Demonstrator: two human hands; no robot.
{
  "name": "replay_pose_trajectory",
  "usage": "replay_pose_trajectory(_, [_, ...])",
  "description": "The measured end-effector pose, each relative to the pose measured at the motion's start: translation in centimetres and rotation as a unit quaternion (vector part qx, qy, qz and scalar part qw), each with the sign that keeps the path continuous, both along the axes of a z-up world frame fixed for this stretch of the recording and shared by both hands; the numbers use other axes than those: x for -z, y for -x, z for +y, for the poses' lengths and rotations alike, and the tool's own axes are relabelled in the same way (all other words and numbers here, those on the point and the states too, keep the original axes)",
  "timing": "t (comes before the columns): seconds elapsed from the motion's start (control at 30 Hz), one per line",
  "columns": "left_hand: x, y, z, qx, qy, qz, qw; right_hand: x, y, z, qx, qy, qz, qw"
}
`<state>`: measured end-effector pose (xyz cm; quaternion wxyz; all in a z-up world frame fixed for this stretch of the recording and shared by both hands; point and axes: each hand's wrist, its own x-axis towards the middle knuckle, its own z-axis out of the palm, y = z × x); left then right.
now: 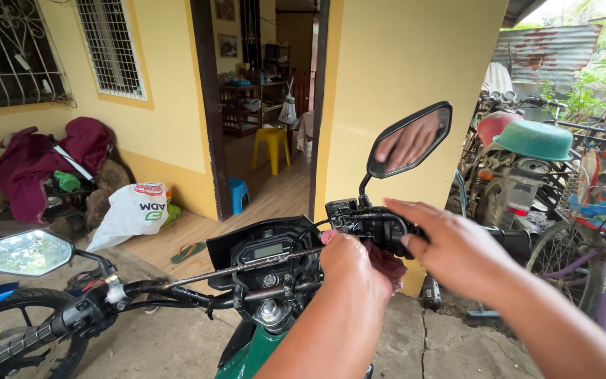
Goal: The person scrubs the handlebars, mirrors, fuel tank, and engine of a green motorcycle using a soapy pink cloth. They repeatedly dip the cloth into a white basin of soapy water to continue cleaning various parts of the bike.
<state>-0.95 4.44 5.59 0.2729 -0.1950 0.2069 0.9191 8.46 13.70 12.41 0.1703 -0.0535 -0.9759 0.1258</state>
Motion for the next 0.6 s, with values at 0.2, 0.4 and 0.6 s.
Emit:
replay_pose_trajectory(0.2, [0.2,-3.2,-2.0,-0.092,0.078,0.138,0.983,0.4,-0.3,1.0,-0.038,-0.052,0.032,0.997])
replay_pose_trajectory(0.4, [-1.4,-1.9,-1.9,-0.224,0.204,0.493,0.816,2.5,0.1,1.9,-0.098,-0.120,0.126,0.980])
replay_pose_trajectory(0.6, [-0.4,-0.5,-2.3,-0.387,0.581,0.657,0.284,1.8,-0.9,3.4,-0.095,-0.051,0.090,0.990])
